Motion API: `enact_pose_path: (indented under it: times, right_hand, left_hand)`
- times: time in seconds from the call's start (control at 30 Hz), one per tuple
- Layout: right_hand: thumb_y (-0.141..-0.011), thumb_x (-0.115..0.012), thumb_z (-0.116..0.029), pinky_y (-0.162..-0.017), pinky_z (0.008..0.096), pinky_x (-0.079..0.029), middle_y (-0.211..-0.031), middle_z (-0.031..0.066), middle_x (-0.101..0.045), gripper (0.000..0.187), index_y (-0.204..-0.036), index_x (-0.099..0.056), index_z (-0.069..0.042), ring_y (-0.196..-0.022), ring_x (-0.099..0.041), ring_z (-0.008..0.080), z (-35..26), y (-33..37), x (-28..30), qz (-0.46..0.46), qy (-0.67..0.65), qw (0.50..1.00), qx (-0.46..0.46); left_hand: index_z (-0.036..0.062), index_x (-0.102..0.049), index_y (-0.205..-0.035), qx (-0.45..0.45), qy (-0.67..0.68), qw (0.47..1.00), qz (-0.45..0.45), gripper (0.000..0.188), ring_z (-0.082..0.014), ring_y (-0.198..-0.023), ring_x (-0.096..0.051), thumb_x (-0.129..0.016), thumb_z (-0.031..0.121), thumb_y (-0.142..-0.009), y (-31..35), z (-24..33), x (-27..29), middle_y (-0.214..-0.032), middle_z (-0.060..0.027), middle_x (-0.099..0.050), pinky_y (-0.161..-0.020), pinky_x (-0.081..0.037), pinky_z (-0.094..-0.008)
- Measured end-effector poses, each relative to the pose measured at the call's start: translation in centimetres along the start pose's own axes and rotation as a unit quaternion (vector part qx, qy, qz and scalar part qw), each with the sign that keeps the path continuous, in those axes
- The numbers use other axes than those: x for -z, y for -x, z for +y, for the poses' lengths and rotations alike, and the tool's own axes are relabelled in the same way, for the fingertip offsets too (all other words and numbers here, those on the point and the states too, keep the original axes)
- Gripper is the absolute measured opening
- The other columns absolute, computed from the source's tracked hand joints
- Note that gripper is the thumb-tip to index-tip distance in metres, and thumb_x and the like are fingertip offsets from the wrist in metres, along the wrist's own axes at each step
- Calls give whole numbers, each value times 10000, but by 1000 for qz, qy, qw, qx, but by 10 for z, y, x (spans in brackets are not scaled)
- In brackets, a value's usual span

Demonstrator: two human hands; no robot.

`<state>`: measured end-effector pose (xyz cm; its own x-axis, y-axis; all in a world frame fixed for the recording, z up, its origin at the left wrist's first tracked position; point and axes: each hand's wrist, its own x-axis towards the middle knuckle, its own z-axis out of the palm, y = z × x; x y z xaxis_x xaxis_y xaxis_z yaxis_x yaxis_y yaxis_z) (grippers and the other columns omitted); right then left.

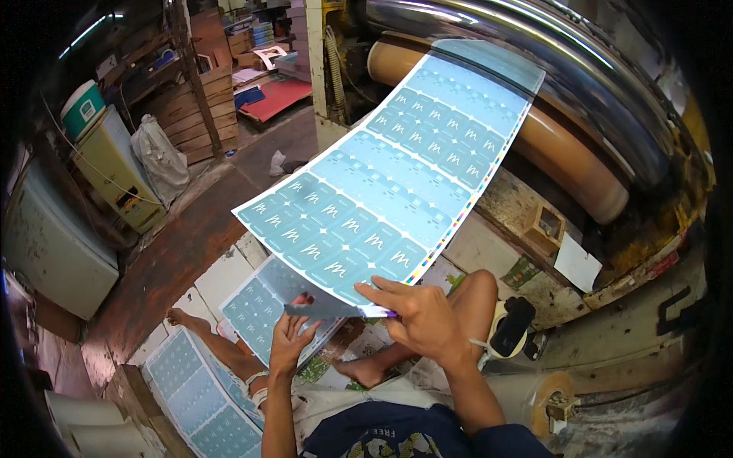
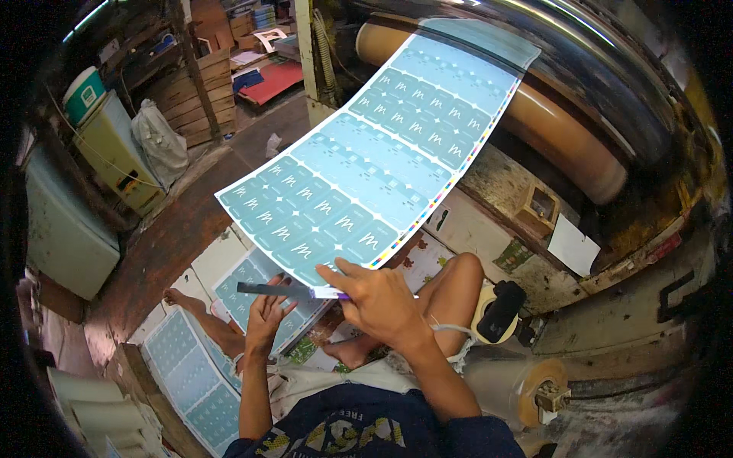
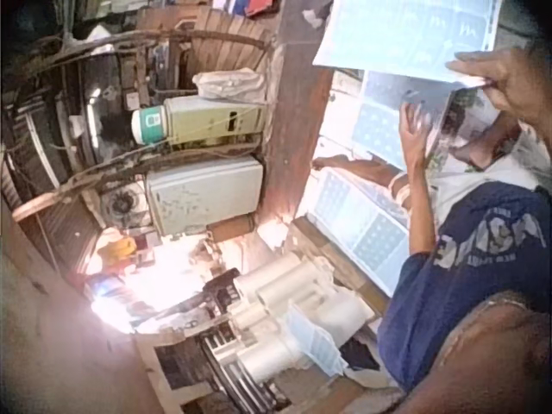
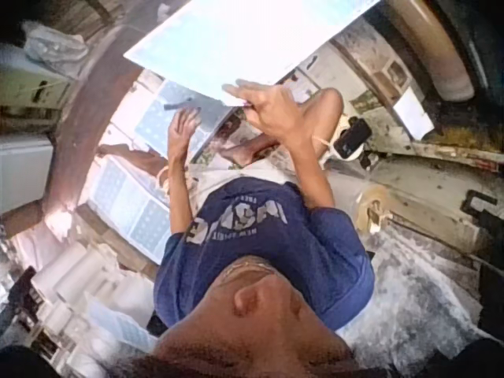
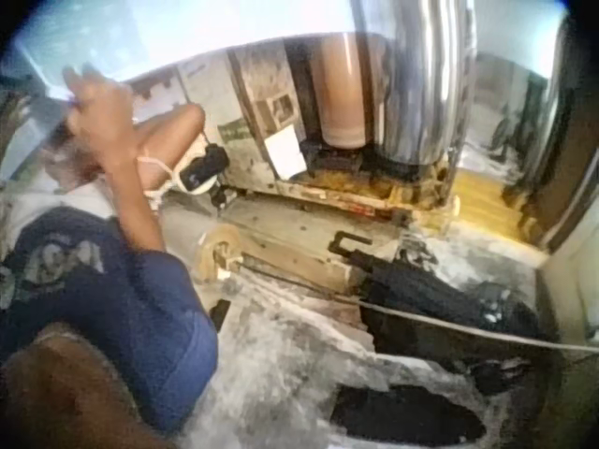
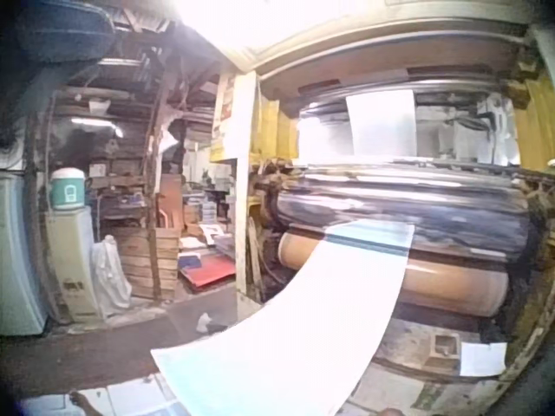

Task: The person cuts sections of a long printed paper sheet using scissors while the paper feeds through a large industrial roller machine.

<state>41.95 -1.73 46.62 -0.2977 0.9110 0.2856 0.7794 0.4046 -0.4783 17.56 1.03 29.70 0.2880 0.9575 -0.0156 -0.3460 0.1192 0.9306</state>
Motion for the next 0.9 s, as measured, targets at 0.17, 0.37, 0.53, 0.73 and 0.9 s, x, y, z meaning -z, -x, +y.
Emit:
enact_pose_path:
  times: [0.17,0.37,0.53,0.73,0.9]
  right_hand:
    - [-703,-632,-83,-675,389,-563,-1189,169,-645,616,-1306,-589,-202,-756,-688,317,4,7,-20,-37,6,999,24]
    - [-749,-689,-150,-655,419,-558,-1238,168,-597,592,-1321,-537,-138,-768,-683,339,-5,4,-20,-164,26,985,47]
    - [-807,-661,-147,-667,429,-559,-1269,184,-573,477,-1274,-571,-110,-787,-679,365,-13,0,-21,-234,-26,970,62]
    - [-905,-606,-140,-657,362,-536,-1000,183,-663,285,-1171,-649,-46,-729,-680,274,14,-4,-24,-257,-296,918,53]
    - [-929,-612,-168,-511,245,-462,-729,9,-650,188,-1034,-689,-33,-532,-542,81,127,-8,20,24,-201,956,-211]
  left_hand:
    - [-44,-190,-1476,21,197,980,-17,1046,-263,-1308,-427,-760,493,-782,-6,25,-18,-1441,-157,-393,-1036,-430,-378]
    - [-29,-400,-1350,40,381,920,77,593,-242,-1135,-567,-666,276,-916,-34,58,-55,-1244,-150,-554,-921,-503,-351]
    - [-37,-486,-1253,60,106,976,182,426,-196,-979,-621,-669,48,-878,-17,59,-50,-1101,-116,-605,-817,-530,-303]
    - [-39,-530,-1210,23,6,974,227,434,-180,-915,-614,-723,92,-844,25,47,-18,-1078,-106,-626,-792,-509,-290]
    - [-51,-446,-1269,45,58,960,270,495,-235,-968,-632,-687,21,-842,58,28,-6,-1111,-151,-603,-841,-536,-347]
